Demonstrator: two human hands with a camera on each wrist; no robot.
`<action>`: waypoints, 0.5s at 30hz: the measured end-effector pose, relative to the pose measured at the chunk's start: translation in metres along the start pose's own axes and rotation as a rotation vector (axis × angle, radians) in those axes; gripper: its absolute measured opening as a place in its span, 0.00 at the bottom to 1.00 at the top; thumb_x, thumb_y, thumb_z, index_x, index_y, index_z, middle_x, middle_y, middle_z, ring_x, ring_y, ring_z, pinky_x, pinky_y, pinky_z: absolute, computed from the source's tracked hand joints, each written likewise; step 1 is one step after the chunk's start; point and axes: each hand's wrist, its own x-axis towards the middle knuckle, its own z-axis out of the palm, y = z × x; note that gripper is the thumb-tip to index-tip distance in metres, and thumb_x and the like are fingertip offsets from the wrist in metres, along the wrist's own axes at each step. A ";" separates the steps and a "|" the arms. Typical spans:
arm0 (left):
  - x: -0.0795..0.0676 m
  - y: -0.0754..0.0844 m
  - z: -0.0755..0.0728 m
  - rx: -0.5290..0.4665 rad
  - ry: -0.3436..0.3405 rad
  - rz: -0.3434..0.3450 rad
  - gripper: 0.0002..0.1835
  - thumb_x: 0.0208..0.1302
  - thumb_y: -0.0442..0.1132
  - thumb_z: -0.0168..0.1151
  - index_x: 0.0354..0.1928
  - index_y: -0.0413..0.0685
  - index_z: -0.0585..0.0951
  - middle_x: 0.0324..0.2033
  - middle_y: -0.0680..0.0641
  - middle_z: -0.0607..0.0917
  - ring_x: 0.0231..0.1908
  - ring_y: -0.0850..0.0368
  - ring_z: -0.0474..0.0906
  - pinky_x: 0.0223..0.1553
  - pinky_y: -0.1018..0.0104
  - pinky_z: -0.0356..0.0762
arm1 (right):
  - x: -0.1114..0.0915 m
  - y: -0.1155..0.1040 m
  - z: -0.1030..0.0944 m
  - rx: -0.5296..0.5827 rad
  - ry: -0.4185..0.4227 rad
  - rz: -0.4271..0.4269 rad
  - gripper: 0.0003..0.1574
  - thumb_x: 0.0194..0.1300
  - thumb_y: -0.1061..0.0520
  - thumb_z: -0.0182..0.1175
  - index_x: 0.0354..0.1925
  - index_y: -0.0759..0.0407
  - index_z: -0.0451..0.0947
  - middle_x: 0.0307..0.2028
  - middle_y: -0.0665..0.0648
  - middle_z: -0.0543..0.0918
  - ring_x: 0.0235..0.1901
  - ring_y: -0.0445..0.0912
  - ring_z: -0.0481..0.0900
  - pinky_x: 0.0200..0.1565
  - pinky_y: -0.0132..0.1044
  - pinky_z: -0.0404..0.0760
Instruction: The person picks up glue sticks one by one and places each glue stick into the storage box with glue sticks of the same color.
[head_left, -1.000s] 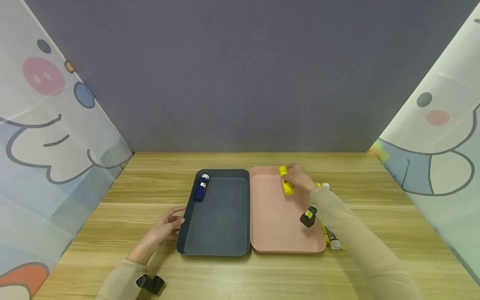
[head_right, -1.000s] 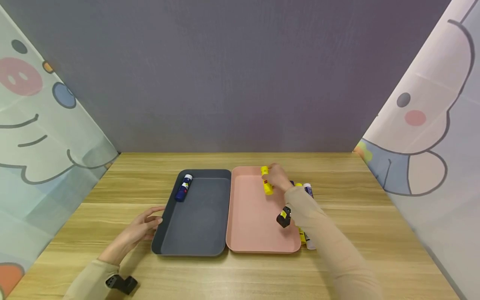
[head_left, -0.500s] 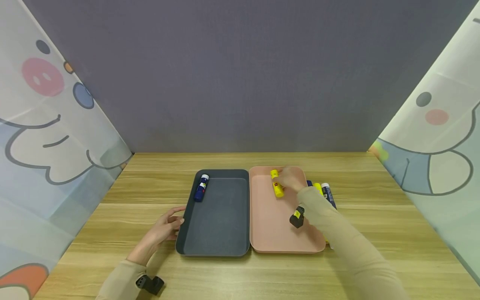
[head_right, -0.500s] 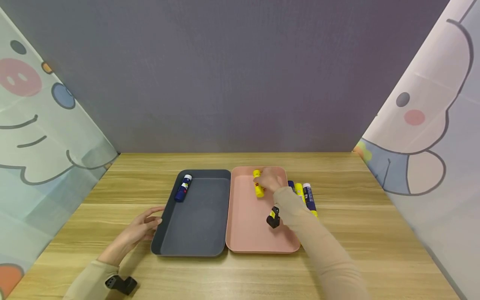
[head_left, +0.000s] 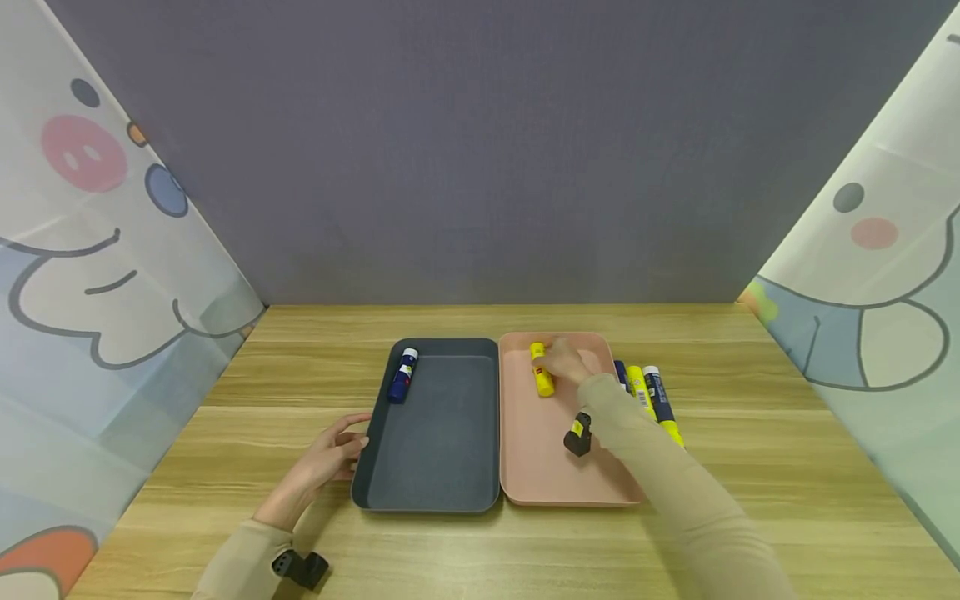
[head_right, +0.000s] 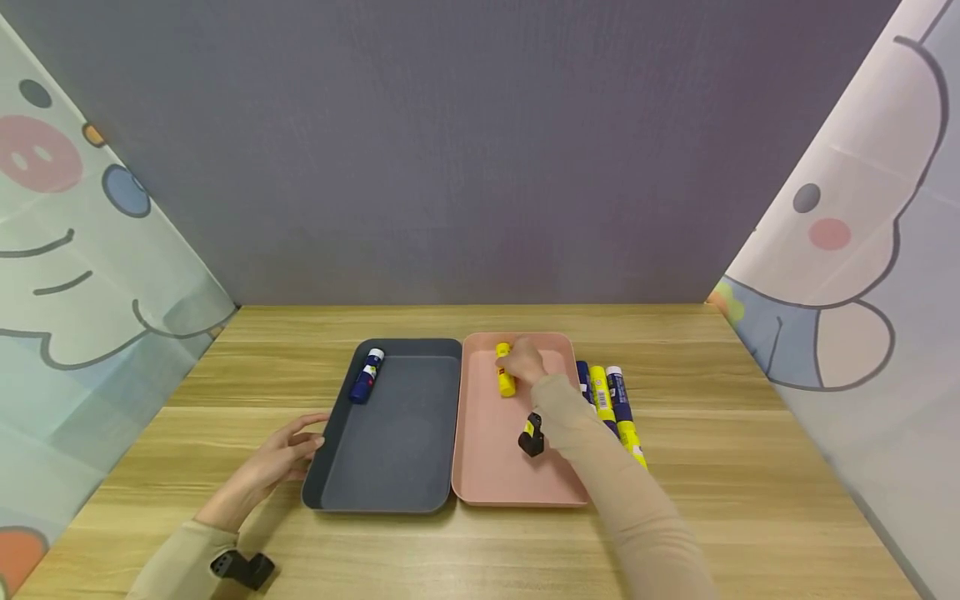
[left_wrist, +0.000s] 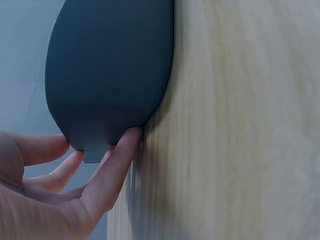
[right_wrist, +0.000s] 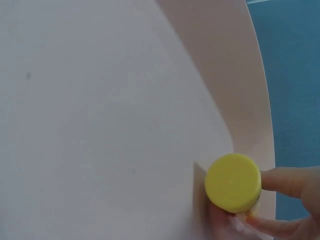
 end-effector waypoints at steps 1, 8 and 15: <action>0.000 0.000 0.000 -0.001 -0.002 0.004 0.26 0.65 0.33 0.46 0.63 0.37 0.55 0.46 0.34 0.72 0.34 0.53 0.76 0.32 0.57 0.76 | 0.000 0.000 0.001 0.001 0.004 0.003 0.06 0.52 0.64 0.57 0.23 0.65 0.70 0.12 0.51 0.62 0.12 0.41 0.63 0.19 0.29 0.64; 0.001 -0.001 0.000 0.000 -0.006 0.008 0.26 0.65 0.33 0.46 0.63 0.37 0.55 0.46 0.34 0.72 0.34 0.53 0.76 0.32 0.57 0.77 | 0.000 0.001 0.003 0.030 -0.002 0.000 0.06 0.54 0.64 0.55 0.29 0.69 0.72 0.12 0.52 0.63 0.13 0.43 0.64 0.19 0.30 0.64; 0.001 -0.001 0.000 -0.005 -0.005 0.010 0.26 0.65 0.33 0.47 0.63 0.37 0.55 0.47 0.33 0.71 0.34 0.54 0.76 0.32 0.57 0.77 | -0.004 -0.002 0.000 0.135 -0.027 0.015 0.08 0.55 0.68 0.49 0.34 0.72 0.72 0.12 0.52 0.64 0.13 0.43 0.64 0.19 0.30 0.65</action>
